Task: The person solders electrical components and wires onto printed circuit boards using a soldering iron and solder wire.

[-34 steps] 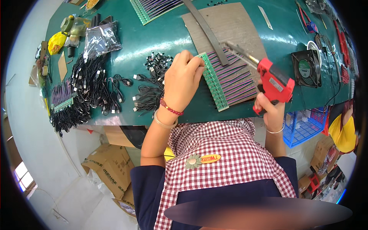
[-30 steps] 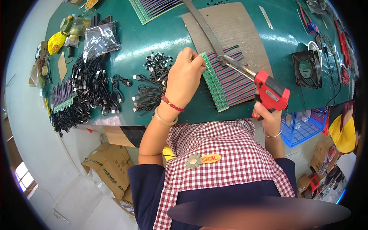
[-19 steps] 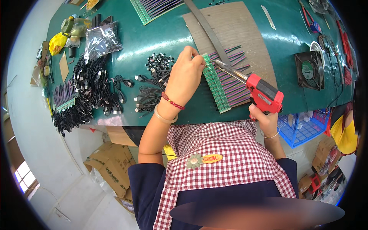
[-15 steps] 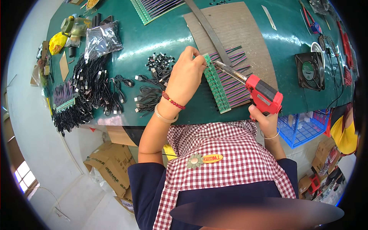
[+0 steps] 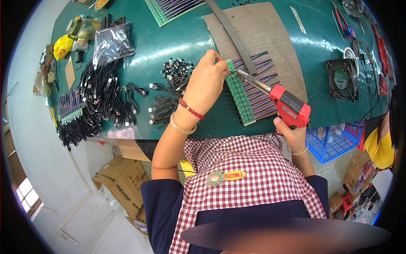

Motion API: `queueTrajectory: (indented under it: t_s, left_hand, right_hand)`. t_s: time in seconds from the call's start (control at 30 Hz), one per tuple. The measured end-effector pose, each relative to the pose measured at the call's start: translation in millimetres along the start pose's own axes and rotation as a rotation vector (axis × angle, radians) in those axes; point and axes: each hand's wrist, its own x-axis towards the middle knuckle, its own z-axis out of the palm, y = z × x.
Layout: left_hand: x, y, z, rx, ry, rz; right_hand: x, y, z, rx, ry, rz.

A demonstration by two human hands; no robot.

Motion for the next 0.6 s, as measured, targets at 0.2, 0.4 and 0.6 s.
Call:
queueTrajectory:
  t_s: [0.2,0.4,0.6]
  left_hand:
    - [2.0,0.4,-0.3,0.019,-0.02,-0.005]
    - [0.2,1.4,0.0,0.012,-0.005,-0.018]
    - [-1.7,2.7,1.2,-0.013,0.018,-0.031]
  right_hand:
    - [-2.6,-2.7,2.3,0.02,0.03,0.01]
    - [-3.7,-4.7,2.3,0.041,0.035,0.002]
    - [-3.5,-5.3,3.4,0.035,0.021,0.004]
